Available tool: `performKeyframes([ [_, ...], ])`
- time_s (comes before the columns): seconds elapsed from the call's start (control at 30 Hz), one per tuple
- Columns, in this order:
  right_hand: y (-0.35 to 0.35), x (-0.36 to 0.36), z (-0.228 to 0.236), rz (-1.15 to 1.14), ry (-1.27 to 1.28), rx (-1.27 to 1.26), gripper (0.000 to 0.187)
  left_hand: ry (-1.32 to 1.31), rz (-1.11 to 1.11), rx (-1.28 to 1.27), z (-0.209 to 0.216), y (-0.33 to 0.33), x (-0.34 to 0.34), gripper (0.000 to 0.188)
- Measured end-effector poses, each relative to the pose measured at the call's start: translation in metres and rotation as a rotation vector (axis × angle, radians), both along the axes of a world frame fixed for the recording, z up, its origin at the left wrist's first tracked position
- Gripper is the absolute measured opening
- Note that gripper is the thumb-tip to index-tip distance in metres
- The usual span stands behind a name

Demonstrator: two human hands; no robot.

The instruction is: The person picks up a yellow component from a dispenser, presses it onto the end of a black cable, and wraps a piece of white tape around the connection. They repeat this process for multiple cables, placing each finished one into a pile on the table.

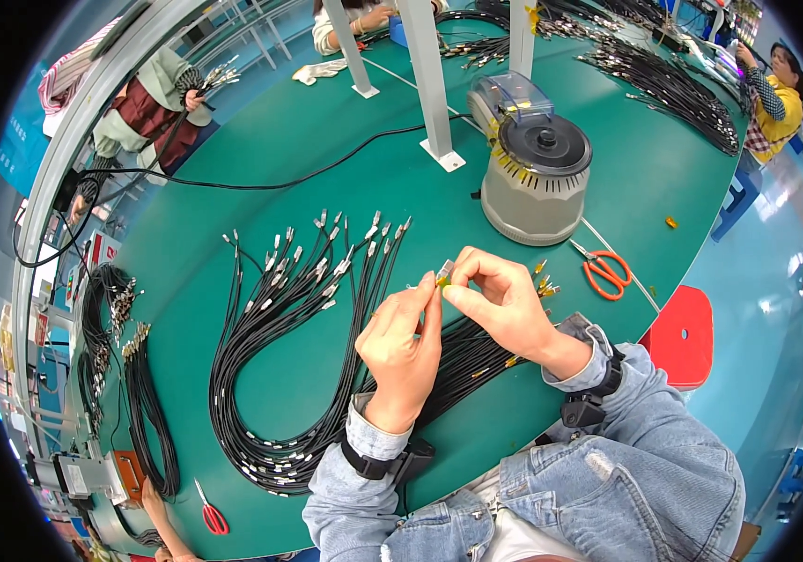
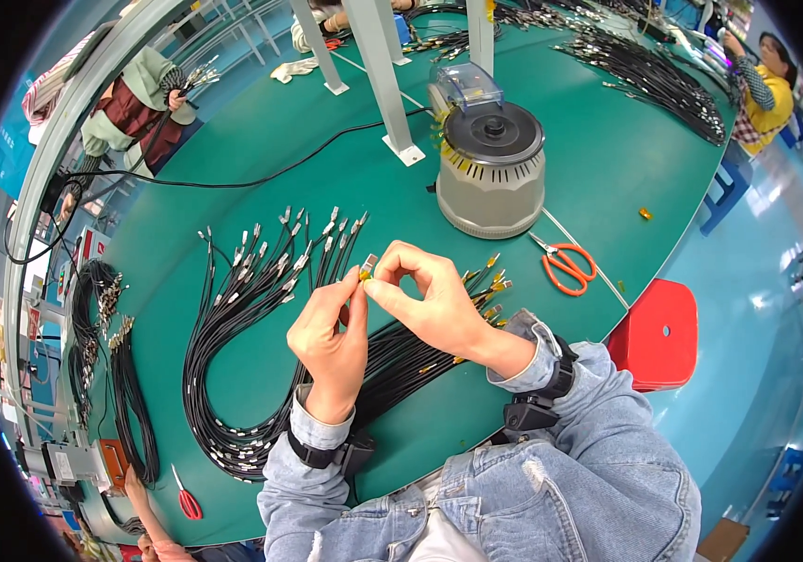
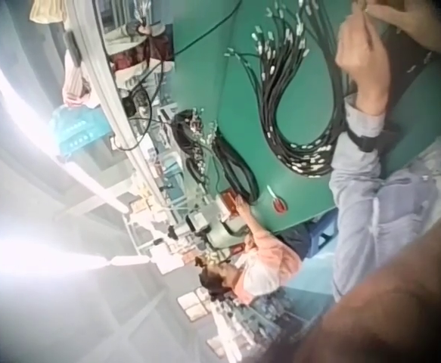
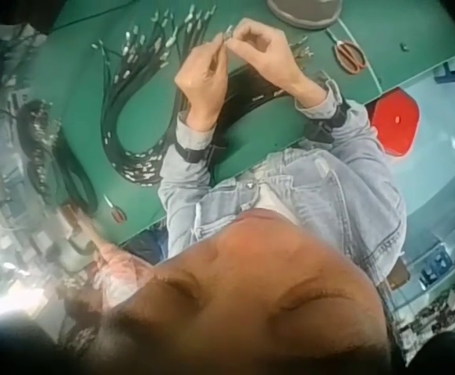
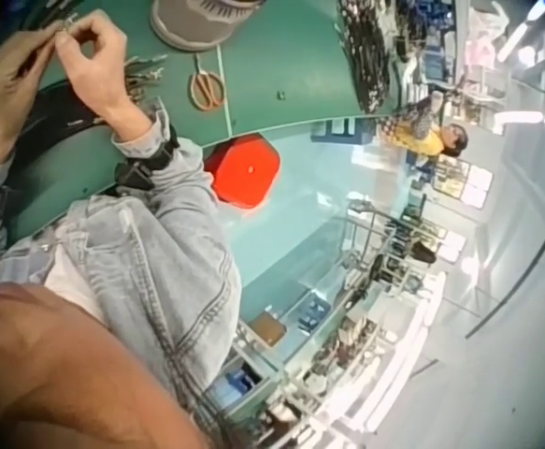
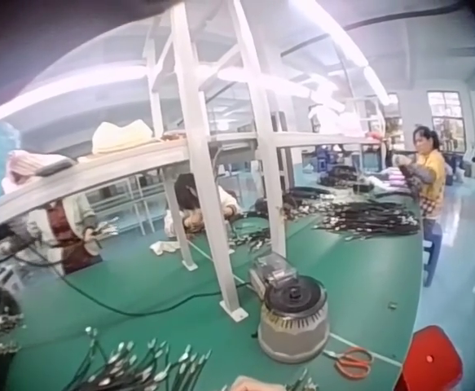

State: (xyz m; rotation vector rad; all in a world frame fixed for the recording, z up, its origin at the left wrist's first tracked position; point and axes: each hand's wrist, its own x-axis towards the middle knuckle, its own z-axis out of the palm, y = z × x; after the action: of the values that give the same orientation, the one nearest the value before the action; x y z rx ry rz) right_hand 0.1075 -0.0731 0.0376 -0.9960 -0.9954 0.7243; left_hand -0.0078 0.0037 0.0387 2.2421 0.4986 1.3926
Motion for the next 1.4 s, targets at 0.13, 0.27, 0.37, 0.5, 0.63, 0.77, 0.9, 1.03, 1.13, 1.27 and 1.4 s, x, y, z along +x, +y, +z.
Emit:
performKeyframes([
  [0.13, 0.0003, 0.0007, -0.0002, 0.0, 0.005, 0.008, 0.007, -0.006, -0.008, 0.03, -0.0031, -0.0003, 0.0009, 0.021],
  [0.27, -0.002, 0.0026, 0.001, 0.006, 0.008, -0.01, 0.007, 0.006, -0.005, 0.04, -0.0009, -0.0029, 0.0009, 0.022],
  [0.37, -0.0032, 0.0048, 0.0021, 0.018, 0.017, -0.029, 0.008, 0.015, 0.001, 0.049, -0.0006, -0.0035, 0.0009, 0.023],
  [0.5, -0.0046, 0.0058, 0.0028, 0.035, 0.039, -0.046, 0.009, 0.022, 0.006, 0.076, -0.0024, -0.0032, 0.0009, 0.024],
  [0.63, -0.0052, 0.0053, 0.0021, 0.042, 0.082, -0.063, 0.01, 0.024, 0.016, 0.071, -0.0026, -0.0054, 0.0006, 0.027],
  [0.77, -0.0059, 0.0051, 0.0007, 0.047, 0.126, -0.082, 0.009, 0.028, 0.035, 0.015, -0.0025, -0.0083, 0.0004, 0.032],
  [0.9, -0.0062, 0.0041, 0.0017, 0.058, 0.138, -0.077, 0.009, 0.015, 0.032, 0.073, -0.0026, -0.0065, 0.0008, 0.035],
  [1.03, -0.0072, 0.0052, 0.0019, 0.064, 0.139, -0.088, 0.008, 0.009, 0.009, 0.185, -0.0037, -0.0037, 0.0015, 0.037],
  [1.13, -0.0069, 0.0057, 0.0018, 0.067, 0.137, -0.095, 0.008, 0.066, 0.007, 0.256, -0.0043, -0.0026, 0.0007, 0.038],
  [1.27, -0.005, 0.0045, 0.001, 0.018, 0.124, -0.061, 0.012, 0.063, 0.024, 0.297, -0.0062, -0.0021, 0.0018, 0.037],
  [1.4, -0.0051, 0.0058, 0.0, 0.028, 0.114, -0.049, 0.012, 0.047, 0.042, 0.346, -0.0101, 0.0003, 0.002, 0.04],
])
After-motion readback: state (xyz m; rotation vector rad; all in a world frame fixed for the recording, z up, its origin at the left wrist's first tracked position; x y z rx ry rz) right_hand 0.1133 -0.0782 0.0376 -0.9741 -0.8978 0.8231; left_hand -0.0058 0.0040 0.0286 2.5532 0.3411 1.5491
